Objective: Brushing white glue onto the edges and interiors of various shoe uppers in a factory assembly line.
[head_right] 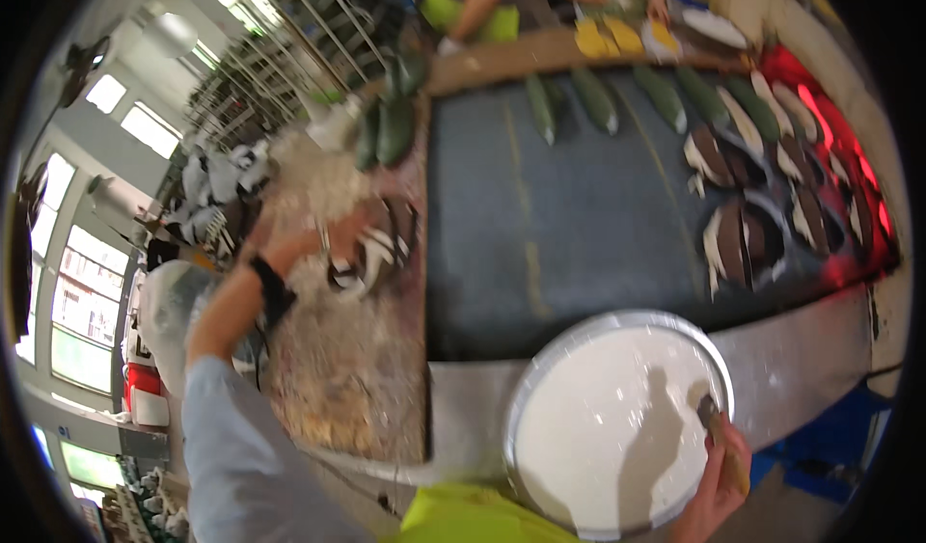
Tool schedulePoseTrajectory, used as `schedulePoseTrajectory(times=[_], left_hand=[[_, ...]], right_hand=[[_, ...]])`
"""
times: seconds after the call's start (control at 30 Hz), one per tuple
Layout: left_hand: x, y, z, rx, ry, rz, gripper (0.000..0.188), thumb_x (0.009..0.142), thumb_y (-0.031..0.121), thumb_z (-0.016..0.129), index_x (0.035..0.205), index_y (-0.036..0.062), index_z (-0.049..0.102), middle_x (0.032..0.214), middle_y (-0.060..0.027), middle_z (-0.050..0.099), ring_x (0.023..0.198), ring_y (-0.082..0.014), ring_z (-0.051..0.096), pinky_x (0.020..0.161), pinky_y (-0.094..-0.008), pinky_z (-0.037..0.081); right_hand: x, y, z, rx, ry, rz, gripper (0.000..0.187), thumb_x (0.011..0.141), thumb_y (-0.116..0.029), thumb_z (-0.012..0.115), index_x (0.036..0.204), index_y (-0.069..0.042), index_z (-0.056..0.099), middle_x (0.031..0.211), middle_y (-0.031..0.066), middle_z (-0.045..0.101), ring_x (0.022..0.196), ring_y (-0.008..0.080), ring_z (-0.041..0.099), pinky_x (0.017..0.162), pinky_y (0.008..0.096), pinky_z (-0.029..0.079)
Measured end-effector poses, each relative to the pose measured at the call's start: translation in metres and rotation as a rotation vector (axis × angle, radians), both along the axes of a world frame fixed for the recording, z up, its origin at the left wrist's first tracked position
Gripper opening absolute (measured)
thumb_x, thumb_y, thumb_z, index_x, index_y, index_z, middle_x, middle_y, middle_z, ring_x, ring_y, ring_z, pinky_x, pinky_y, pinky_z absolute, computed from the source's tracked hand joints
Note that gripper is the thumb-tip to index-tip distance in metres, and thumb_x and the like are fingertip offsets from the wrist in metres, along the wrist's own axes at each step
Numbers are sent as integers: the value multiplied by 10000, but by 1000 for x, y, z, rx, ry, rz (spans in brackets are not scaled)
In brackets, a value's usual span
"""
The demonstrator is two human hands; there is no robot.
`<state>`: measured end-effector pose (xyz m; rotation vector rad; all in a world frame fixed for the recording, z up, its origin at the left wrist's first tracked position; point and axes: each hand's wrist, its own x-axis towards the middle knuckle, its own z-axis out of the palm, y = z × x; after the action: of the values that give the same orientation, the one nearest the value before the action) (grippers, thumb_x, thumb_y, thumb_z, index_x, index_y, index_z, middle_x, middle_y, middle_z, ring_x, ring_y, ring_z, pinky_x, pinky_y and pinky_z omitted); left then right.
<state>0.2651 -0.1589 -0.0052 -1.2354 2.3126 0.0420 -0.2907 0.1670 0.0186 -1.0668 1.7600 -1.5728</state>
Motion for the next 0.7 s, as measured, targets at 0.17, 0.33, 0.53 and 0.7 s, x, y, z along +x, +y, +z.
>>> schedulePoseTrajectory(times=[0.17, 0.33, 0.53, 0.7], left_hand=[[67, 53, -50, -38, 328, 485, 983, 639, 240, 728, 1436, 137, 161, 1441, -223, 231, 1321, -358, 278, 1069, -427, 280], [65, 74, -13, -309, 504, 524, 653, 763, -3, 510, 1366, 181, 339, 1187, -190, 543, 923, -388, 579, 770, -464, 470], [4, 184, 119, -709, 547, 86, 641, 763, 175, 669, 1333, 41, 410, 1289, -133, 492, 1162, -304, 489, 1000, -352, 358], [61, 268, 30, -661, 830, 100, 472, 809, 94, 624, 1227, -74, 482, 1134, -223, 576, 1047, -343, 562, 946, -368, 411]], right_hand=[[34, 2, 25, 35, 47, 91, 228, 933, -102, 478, 1100, 30, 560, 1144, 129, 575, 1074, 191, 543, 917, 301, 420], [69, -3, 48, -23, 91, 94, 200, 913, -38, 496, 1070, 54, 578, 1090, 117, 597, 1004, 162, 559, 854, 243, 425], [81, -9, 28, 104, 36, 106, 197, 905, -41, 516, 1074, 32, 585, 1074, 75, 586, 958, 127, 549, 795, 234, 443], [78, -36, -12, 156, 107, 298, 182, 886, -109, 557, 1020, -1, 616, 918, 47, 647, 813, 100, 585, 736, 245, 463]])
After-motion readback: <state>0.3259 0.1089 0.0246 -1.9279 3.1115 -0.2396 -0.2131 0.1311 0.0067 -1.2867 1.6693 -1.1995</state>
